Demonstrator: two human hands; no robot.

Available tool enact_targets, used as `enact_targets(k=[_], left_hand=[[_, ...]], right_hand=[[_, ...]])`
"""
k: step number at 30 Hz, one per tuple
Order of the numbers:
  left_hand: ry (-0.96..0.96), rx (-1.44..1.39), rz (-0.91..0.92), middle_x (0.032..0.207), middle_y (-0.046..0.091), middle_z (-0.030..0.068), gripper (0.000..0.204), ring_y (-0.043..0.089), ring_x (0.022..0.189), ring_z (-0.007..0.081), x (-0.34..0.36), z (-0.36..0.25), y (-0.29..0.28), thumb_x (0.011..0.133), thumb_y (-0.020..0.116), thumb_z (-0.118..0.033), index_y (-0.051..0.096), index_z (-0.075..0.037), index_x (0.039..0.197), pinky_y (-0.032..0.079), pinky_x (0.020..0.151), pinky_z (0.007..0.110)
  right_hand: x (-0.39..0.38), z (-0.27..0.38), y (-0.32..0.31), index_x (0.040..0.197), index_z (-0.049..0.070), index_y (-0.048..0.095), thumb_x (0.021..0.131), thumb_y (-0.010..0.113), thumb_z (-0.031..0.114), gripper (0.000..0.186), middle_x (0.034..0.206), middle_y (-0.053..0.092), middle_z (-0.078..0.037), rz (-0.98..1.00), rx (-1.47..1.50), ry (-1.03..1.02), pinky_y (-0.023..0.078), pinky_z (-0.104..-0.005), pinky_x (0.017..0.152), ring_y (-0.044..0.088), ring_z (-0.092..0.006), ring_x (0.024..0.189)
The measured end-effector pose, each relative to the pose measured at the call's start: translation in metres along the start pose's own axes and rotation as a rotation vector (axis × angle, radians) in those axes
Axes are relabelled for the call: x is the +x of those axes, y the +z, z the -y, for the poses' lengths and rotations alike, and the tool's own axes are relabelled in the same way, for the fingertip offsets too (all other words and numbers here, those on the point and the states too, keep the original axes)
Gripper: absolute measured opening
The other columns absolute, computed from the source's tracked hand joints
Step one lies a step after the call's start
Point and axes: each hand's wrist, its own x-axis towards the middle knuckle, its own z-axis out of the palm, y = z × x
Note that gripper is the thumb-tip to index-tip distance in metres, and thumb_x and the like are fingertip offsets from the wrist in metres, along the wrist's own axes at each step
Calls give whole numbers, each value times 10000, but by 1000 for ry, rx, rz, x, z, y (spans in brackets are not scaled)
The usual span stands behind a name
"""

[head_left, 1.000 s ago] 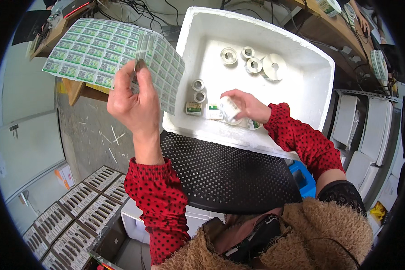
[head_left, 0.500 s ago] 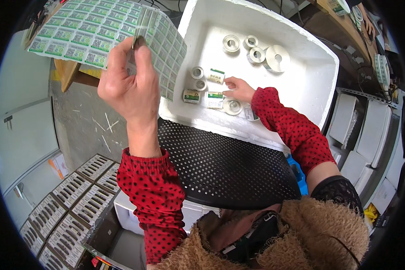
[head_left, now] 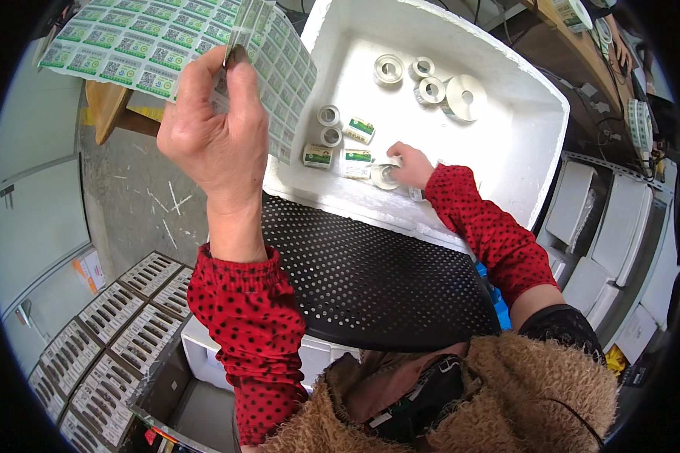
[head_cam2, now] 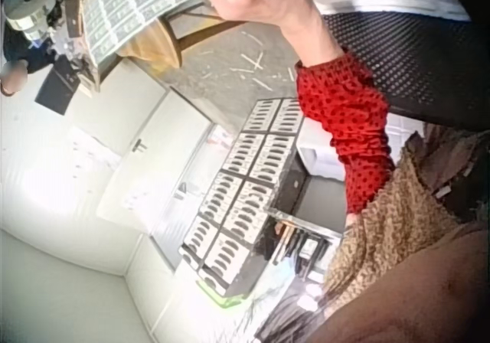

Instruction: The person retrieves a sheet of green labels from a drawer, tears off individual labels, and places them into a white styrofoam box. They also handle several rolls of label tape, moving them within the box.

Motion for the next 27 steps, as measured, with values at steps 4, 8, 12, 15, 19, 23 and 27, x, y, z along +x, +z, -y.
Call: enact_targets(k=[4, 8, 12, 15, 19, 23, 27], left_hand=[[10, 1, 5, 680, 647, 70, 83, 612, 611, 141, 0, 2, -1, 728, 649, -3, 646, -15, 810, 481, 588, 242], [26, -3, -17, 682, 648, 72, 91, 614, 612, 145, 0, 3, 0, 730, 654, -6, 651, -13, 821, 482, 589, 241], [-3, 13, -7, 684, 650, 73, 93, 615, 611, 146, 0, -1, -1, 731, 657, -13, 656, -11, 824, 482, 587, 242], [-16, -10, -15, 682, 650, 70, 94, 613, 607, 147, 0, 1, 0, 728, 659, -16, 658, -11, 822, 478, 578, 244], [8, 15, -14, 669, 644, 65, 94, 601, 586, 145, -1, 3, -1, 722, 660, -17, 660, -18, 816, 468, 558, 243], [6, 6, -18, 654, 636, 58, 88, 587, 564, 141, -1, 3, 1, 721, 661, -21, 660, -27, 809, 460, 546, 242], [-17, 28, 12, 653, 636, 62, 90, 588, 564, 144, -1, 1, -2, 721, 663, -22, 659, -24, 811, 461, 547, 245]], right_hand=[[2, 18, 8, 1096, 33, 570, 699, 634, 93, 407, 1010, 618, -207, -94, -166, 55, 477, -383, 839, 599, -346, 946], [24, -26, 0, 1147, 39, 582, 697, 548, -30, 456, 993, 657, -168, -8, 123, 21, 515, -330, 789, 641, -244, 892], [30, -58, -24, 1165, -36, 532, 781, 433, -28, 397, 1043, 632, -169, 108, 728, 263, 579, -357, 700, 638, -276, 945], [35, -66, -27, 1197, -66, 486, 793, 374, -47, 419, 1088, 609, -181, 76, 803, 323, 590, -359, 705, 639, -288, 938], [35, -63, -24, 1199, -59, 488, 794, 364, -53, 424, 1108, 599, -186, 83, 824, 349, 591, -360, 709, 636, -291, 947], [39, -77, -20, 1185, -56, 500, 790, 372, -54, 416, 1111, 600, -178, 113, 871, 315, 586, -364, 684, 637, -294, 946], [35, -61, -24, 1182, -48, 510, 791, 395, -33, 408, 1073, 614, -176, 68, 865, 349, 589, -367, 667, 642, -289, 932]])
